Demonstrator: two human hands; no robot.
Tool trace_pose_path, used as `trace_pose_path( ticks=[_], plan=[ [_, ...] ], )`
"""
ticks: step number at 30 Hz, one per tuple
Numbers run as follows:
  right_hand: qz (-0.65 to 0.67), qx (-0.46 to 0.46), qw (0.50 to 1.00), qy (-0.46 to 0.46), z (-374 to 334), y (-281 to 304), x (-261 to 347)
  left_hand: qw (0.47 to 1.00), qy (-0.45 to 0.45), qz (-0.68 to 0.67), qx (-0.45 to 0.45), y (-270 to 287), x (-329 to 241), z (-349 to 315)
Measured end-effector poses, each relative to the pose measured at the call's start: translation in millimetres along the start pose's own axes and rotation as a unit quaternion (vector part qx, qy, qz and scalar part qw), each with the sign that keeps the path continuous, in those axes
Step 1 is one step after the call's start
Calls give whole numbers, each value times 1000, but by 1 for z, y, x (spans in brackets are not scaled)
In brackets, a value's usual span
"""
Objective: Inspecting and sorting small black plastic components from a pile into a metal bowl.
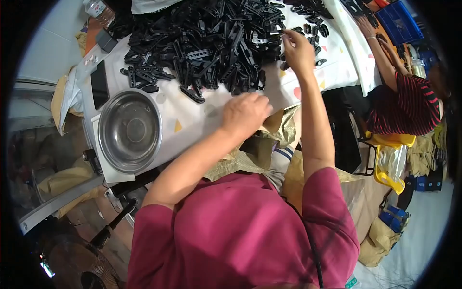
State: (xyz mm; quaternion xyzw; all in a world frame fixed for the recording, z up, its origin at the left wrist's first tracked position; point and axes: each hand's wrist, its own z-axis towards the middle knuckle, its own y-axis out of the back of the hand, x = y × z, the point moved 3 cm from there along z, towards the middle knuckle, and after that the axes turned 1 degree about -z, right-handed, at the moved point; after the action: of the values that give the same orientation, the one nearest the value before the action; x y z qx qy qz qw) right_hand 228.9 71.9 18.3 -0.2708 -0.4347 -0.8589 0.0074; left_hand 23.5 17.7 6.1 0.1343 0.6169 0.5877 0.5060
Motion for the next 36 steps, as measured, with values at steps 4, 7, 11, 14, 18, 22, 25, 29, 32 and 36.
trace_pose_path(
  ticks=[4, 7, 11, 14, 18, 22, 25, 29, 32, 36],
  plan=[
    [-18, 121, 992, -10, -22, 28, -18, 996, 48, 60, 44, -19, 12, 14],
    [115, 272, 955, 21, -56, 26, 4, 989, 83, 74, 102, -7, 30, 6],
    [11, 235, 956, 174, -75, 9, 24, 990, 96, 83, 67, 3, 36, -4],
    [-10, 181, 956, 233, -73, 8, 29, 993, 75, 93, 18, 16, 39, -6],
    [105, 276, 955, -21, -80, 6, 15, 954, 215, -194, 78, 48, 52, -7],
    [200, 267, 940, -66, -86, -3, 10, 791, 300, -529, 71, 49, 69, -14],
    [306, 196, 925, -113, -84, -4, 8, 688, 292, -662, 59, 53, 67, -16],
    [229, 208, 938, -157, -88, -8, 1, 682, 314, -659, 49, 50, 73, -20],
    [106, 187, 977, 7, -87, 3, 31, 667, 335, -665, -6, 49, 74, -22],
    [65, 168, 974, 134, -88, 5, 30, 643, 336, -688, -24, 48, 76, -24]
  ],
)
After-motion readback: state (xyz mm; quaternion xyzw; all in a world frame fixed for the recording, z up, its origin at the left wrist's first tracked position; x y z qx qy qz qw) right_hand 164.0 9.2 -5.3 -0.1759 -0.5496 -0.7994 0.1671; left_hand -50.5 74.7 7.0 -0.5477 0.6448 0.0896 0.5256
